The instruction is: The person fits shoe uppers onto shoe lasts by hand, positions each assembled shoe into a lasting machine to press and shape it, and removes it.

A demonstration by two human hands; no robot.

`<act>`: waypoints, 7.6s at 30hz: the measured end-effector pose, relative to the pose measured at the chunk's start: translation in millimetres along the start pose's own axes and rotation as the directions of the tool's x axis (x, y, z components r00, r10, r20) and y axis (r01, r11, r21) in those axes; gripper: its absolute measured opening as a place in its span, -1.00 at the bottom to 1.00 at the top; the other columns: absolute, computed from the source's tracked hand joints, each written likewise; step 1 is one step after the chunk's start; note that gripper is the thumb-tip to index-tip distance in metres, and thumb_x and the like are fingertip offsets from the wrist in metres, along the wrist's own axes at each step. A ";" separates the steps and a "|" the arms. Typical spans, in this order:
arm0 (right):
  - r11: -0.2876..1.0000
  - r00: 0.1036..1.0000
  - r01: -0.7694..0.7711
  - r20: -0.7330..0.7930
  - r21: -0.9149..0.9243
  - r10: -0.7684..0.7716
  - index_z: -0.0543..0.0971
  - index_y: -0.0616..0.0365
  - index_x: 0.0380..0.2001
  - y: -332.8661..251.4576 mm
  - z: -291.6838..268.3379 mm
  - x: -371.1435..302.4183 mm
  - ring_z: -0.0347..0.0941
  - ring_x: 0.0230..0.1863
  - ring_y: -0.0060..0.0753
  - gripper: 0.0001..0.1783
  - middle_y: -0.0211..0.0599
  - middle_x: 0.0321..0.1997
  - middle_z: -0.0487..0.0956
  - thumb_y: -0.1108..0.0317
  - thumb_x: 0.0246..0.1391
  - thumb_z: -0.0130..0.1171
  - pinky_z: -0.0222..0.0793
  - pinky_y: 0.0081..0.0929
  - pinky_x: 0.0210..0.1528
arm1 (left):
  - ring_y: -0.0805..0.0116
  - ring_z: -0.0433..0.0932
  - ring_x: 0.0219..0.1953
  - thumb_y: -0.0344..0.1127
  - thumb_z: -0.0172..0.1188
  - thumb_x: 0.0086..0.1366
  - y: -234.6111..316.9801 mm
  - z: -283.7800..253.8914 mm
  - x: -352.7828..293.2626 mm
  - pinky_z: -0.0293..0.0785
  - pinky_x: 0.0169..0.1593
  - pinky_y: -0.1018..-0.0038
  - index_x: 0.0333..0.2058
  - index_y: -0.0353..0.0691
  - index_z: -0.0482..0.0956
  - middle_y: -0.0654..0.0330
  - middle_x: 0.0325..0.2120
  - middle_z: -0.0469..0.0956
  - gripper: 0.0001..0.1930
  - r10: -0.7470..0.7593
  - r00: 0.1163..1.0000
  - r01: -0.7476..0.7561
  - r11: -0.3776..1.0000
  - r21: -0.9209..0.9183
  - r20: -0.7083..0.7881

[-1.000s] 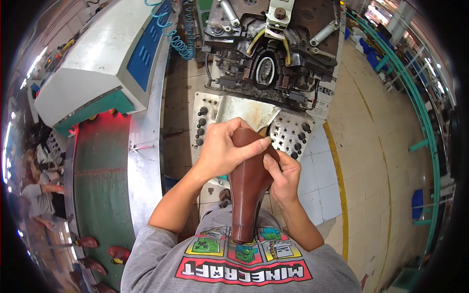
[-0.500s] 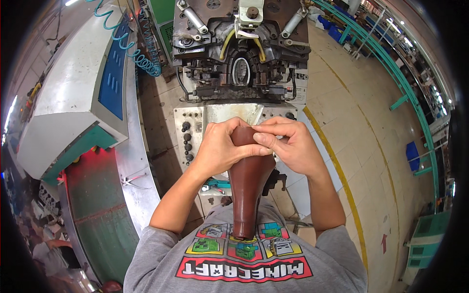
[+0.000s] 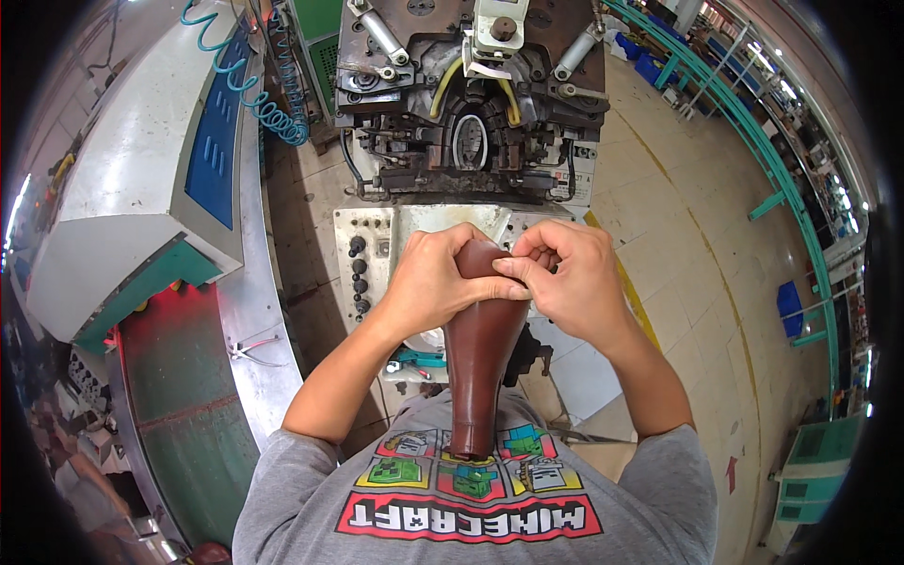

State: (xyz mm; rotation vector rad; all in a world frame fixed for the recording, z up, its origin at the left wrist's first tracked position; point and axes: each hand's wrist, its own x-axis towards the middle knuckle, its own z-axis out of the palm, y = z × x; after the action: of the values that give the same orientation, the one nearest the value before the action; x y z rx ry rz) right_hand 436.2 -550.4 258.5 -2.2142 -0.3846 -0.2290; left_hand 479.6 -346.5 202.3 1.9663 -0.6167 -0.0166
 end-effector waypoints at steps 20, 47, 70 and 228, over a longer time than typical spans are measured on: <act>0.496 0.902 -0.116 -0.118 0.860 0.416 0.70 0.33 0.01 140.1 102.9 -14.4 0.55 -0.04 -0.64 -0.69 -0.42 -0.04 0.70 0.26 0.45 0.26 0.47 -0.58 0.03 | 0.49 0.63 -0.48 0.07 0.69 0.09 -35.1 15.7 114.1 0.57 -0.34 0.47 -0.34 -0.36 0.73 0.18 -0.50 0.70 -0.46 -0.230 0.953 0.219 0.973 -0.072 -0.195; 0.083 0.724 -0.235 0.117 0.968 0.680 0.59 0.38 0.20 190.9 87.4 162.2 0.66 0.03 -0.28 -0.35 -0.14 0.15 0.67 0.07 0.28 0.46 0.62 -0.29 0.08 | 0.14 0.75 -0.08 0.20 0.40 0.39 -125.7 46.7 189.3 0.75 -0.03 0.18 0.22 -0.54 0.48 -0.07 0.05 0.67 -0.18 -0.711 0.700 0.277 0.190 -0.942 0.062; 0.279 0.757 -0.181 -0.048 0.943 0.652 0.72 0.32 -0.07 233.1 122.9 132.3 0.53 -0.22 -0.52 -0.44 -0.38 -0.15 0.68 -0.09 0.38 0.36 0.45 -0.51 -0.14 | 0.19 0.75 -0.07 0.21 0.34 0.45 -168.4 70.4 156.3 0.75 -0.07 0.25 0.24 -0.43 0.53 -0.03 0.08 0.67 -0.25 -0.650 0.759 0.210 0.199 -0.957 0.032; 0.502 0.921 -0.309 0.122 0.808 0.370 0.50 0.13 0.34 317.9 159.3 91.3 0.60 0.20 -0.19 -0.41 -0.21 0.26 0.62 -0.04 0.51 -0.07 0.55 -0.14 0.22 | -0.14 0.64 0.17 0.13 0.34 0.33 157.0 -213.1 -422.3 0.63 0.20 0.10 0.44 -0.45 0.33 -0.29 0.26 0.54 -0.09 0.404 0.633 -0.424 0.895 0.141 -0.660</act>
State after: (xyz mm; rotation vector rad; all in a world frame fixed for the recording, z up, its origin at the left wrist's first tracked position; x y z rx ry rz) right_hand 638.2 -594.4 -44.8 -1.2836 0.0266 0.0975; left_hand 106.8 -40.8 328.6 1.5863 -0.5465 0.9483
